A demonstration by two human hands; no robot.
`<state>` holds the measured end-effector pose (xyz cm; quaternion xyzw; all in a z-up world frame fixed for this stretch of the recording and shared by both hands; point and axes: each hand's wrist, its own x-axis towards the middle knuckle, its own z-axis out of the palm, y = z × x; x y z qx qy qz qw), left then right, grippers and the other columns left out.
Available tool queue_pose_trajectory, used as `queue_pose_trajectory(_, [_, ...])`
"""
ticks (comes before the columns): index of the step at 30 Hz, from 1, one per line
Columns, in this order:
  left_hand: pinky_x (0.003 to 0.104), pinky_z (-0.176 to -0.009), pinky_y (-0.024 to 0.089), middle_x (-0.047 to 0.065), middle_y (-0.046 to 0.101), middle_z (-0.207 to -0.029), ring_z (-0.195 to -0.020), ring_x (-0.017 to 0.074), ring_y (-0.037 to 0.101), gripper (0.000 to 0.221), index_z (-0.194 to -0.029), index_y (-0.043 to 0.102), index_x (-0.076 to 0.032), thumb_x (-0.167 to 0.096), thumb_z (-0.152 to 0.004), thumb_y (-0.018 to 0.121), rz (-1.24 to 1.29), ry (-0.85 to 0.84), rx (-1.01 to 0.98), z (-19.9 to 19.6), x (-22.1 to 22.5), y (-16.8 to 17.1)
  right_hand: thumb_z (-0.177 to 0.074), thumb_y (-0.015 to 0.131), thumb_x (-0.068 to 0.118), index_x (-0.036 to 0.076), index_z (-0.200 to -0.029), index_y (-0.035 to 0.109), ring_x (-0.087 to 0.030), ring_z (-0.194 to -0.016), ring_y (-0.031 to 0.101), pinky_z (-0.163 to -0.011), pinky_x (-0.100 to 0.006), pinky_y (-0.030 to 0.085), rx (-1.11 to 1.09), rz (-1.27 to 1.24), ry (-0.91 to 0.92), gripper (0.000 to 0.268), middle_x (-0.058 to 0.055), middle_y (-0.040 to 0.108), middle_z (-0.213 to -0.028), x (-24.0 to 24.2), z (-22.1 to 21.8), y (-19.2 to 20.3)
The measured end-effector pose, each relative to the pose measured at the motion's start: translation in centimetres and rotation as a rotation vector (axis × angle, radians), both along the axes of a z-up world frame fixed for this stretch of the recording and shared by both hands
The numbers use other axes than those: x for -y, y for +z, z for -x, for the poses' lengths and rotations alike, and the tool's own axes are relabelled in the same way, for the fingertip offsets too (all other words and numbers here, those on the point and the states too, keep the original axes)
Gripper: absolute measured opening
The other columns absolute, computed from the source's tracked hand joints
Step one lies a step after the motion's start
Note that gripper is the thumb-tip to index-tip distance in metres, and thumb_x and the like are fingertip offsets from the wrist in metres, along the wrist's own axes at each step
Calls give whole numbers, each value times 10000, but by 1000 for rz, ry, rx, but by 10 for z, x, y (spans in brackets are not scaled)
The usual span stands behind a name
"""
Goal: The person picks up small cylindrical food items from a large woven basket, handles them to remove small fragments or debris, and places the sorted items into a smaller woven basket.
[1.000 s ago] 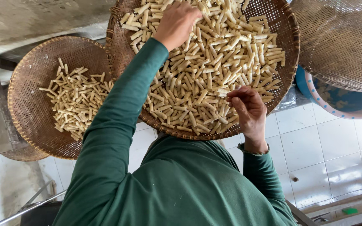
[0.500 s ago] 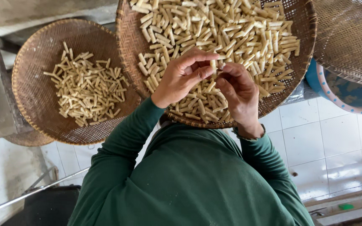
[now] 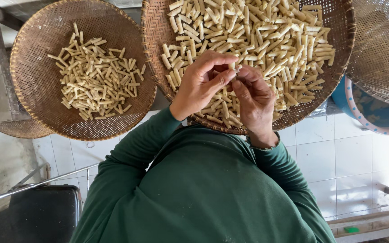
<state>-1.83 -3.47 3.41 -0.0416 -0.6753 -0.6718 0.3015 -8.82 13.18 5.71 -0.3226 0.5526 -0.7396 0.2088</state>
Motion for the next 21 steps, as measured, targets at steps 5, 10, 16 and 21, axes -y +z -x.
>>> queue_pose_trajectory(5, [251,-848,661,33,642,-1259,-958,93,705,262,-1333,642,-126,-128,-1084,726,99,117,-45,-1,-5,2,-1123,571,-4,-10,-1349,637,-196,-1236,658,-1147,-373,556,169,104,43,235,-113,664,-1343,5,-4,-5])
queue_pose_trajectory(10, [262,-868,613,30,665,-1206,-1019,123,694,246,-1324,640,-111,-138,-1099,734,196,206,-56,-6,-6,5,-1127,540,-18,-2,-1313,627,-227,-1300,650,-1197,-414,529,288,166,77,206,-144,659,-1376,4,-6,-7])
queue_pose_trajectory(16, [202,-752,629,23,626,-1219,-961,62,665,317,-1376,650,-131,-92,-1065,692,-143,-21,51,-7,-4,7,-1122,511,-21,9,-1326,582,-198,-1178,689,-1065,-370,595,271,139,40,219,-124,675,-1318,2,-1,-6])
queue_pose_trajectory(21, [208,-773,577,20,625,-1191,-956,62,633,310,-1390,662,-105,-66,-1084,691,-299,-110,89,-15,-5,6,-1147,539,-23,13,-1328,562,-156,-1030,712,-914,-303,650,-174,-105,-47,186,-116,685,-1247,0,0,-2])
